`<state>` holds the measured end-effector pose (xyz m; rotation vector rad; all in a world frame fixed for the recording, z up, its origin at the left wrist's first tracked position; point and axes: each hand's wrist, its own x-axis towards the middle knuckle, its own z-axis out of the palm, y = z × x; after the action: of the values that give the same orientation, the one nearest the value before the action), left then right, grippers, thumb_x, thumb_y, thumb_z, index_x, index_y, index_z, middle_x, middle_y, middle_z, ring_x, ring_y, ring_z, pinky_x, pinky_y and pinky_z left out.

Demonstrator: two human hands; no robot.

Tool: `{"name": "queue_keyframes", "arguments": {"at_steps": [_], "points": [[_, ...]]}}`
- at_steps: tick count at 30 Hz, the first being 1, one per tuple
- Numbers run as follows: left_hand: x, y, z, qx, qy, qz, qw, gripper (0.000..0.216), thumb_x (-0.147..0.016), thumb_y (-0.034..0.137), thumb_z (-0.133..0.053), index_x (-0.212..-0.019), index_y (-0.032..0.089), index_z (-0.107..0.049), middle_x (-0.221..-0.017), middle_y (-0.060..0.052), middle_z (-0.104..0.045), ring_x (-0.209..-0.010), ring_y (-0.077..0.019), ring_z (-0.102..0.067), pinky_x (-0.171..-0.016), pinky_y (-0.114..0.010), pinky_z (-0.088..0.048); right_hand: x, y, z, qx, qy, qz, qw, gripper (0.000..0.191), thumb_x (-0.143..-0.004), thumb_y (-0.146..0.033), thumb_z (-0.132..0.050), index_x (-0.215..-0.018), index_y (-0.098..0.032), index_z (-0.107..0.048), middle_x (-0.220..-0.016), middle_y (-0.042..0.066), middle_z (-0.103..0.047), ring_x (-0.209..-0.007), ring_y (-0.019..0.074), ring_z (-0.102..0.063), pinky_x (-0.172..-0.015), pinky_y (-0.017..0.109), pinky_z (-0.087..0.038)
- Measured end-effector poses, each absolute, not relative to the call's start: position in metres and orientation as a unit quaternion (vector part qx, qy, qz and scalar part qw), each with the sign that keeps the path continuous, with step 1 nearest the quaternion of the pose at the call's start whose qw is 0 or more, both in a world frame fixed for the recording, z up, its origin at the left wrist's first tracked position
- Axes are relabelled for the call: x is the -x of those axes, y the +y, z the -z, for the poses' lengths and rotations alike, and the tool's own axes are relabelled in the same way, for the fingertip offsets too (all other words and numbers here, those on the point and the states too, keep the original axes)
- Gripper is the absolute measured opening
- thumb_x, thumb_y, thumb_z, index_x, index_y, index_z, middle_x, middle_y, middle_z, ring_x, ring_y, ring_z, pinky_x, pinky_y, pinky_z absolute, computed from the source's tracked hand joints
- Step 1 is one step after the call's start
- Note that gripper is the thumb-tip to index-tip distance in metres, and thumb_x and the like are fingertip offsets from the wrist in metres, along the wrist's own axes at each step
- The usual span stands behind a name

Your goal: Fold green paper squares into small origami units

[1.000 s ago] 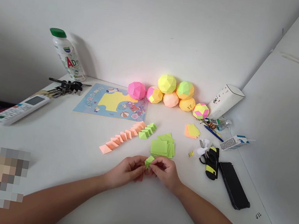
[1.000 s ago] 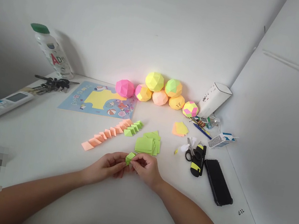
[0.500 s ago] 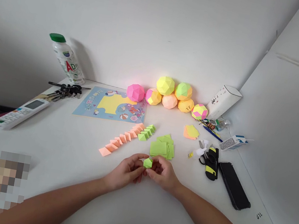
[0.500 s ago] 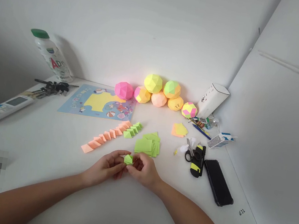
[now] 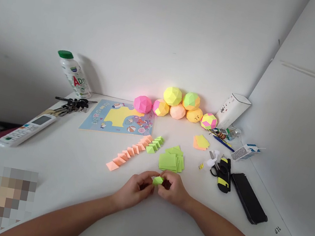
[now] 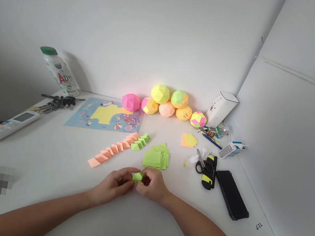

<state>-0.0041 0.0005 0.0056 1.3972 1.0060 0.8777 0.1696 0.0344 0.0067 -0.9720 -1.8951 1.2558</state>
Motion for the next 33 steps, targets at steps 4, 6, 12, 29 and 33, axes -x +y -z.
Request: {"name": "queue_keyframes", "arguments": {"at_steps": [4, 6, 12, 29, 33], "points": [[0.0046, 0.0013, -0.0072, -0.553, 0.436, -0.377, 0.602, 0.036, -0.077, 0.024, -0.054, -0.112, 0.014, -0.051, -0.057, 0.006, -0.044, -0.051, -0.0089, -0.043, -0.049, -0.022, -0.034, -0.1712, 0.0346, -0.0067, 0.378, -0.703, -0.507, 0.325, 0.007, -0.063, -0.009, -0.051, -0.067, -0.015, -0.052, -0.065, -0.001, -0.05, -0.053, 0.0083, -0.042, -0.048, 0.02, -0.034], [0.0051, 0.0017, -0.0073, -0.542, 0.438, -0.373, 0.613, 0.036, -0.078, 0.026, -0.055, -0.111, 0.015, -0.051, -0.059, 0.006, -0.047, -0.051, -0.0086, -0.043, -0.049, -0.022, -0.034, -0.1713, 0.0345, -0.0066, 0.38, -0.694, -0.519, 0.323, 0.006, -0.064, -0.01, -0.052, -0.068, -0.014, -0.053, -0.063, -0.002, -0.048, -0.053, 0.0082, -0.041, -0.047, 0.02, -0.033], [0.0057, 0.0032, -0.0095, -0.536, 0.418, -0.35, 0.644, 0.03, -0.082, 0.036, -0.054, -0.104, 0.015, -0.055, -0.062, 0.003, -0.051, -0.052, -0.0089, -0.045, -0.05, -0.022, -0.033, -0.17, 0.0338, -0.008, 0.371, -0.697, -0.521, 0.325, 0.003, -0.065, -0.014, -0.052, -0.068, -0.014, -0.053, -0.062, -0.002, -0.047, -0.051, 0.0079, -0.04, -0.047, 0.02, -0.033], [0.0079, 0.005, -0.0098, -0.531, 0.398, -0.351, 0.66, 0.027, -0.081, 0.036, -0.057, -0.097, 0.014, -0.057, -0.06, 0.004, -0.05, -0.049, -0.0078, -0.042, -0.048, -0.022, -0.031, -0.1701, 0.0333, -0.0094, 0.362, -0.712, -0.492, 0.347, 0.01, -0.063, -0.011, -0.052, -0.061, -0.017, -0.045, -0.063, -0.003, -0.045, -0.051, 0.0076, -0.037, -0.046, 0.02, -0.031], [0.0078, 0.0051, -0.0098, -0.527, 0.407, -0.353, 0.657, 0.03, -0.081, 0.041, -0.056, -0.097, 0.015, -0.057, -0.062, 0.003, -0.052, -0.05, -0.0087, -0.045, -0.049, -0.022, -0.034, -0.1714, 0.0324, -0.0093, 0.366, -0.702, -0.507, 0.34, 0.008, -0.065, -0.012, -0.053, -0.063, -0.016, -0.047, -0.065, -0.002, -0.046, -0.053, 0.0077, -0.038, -0.047, 0.02, -0.032]]}}
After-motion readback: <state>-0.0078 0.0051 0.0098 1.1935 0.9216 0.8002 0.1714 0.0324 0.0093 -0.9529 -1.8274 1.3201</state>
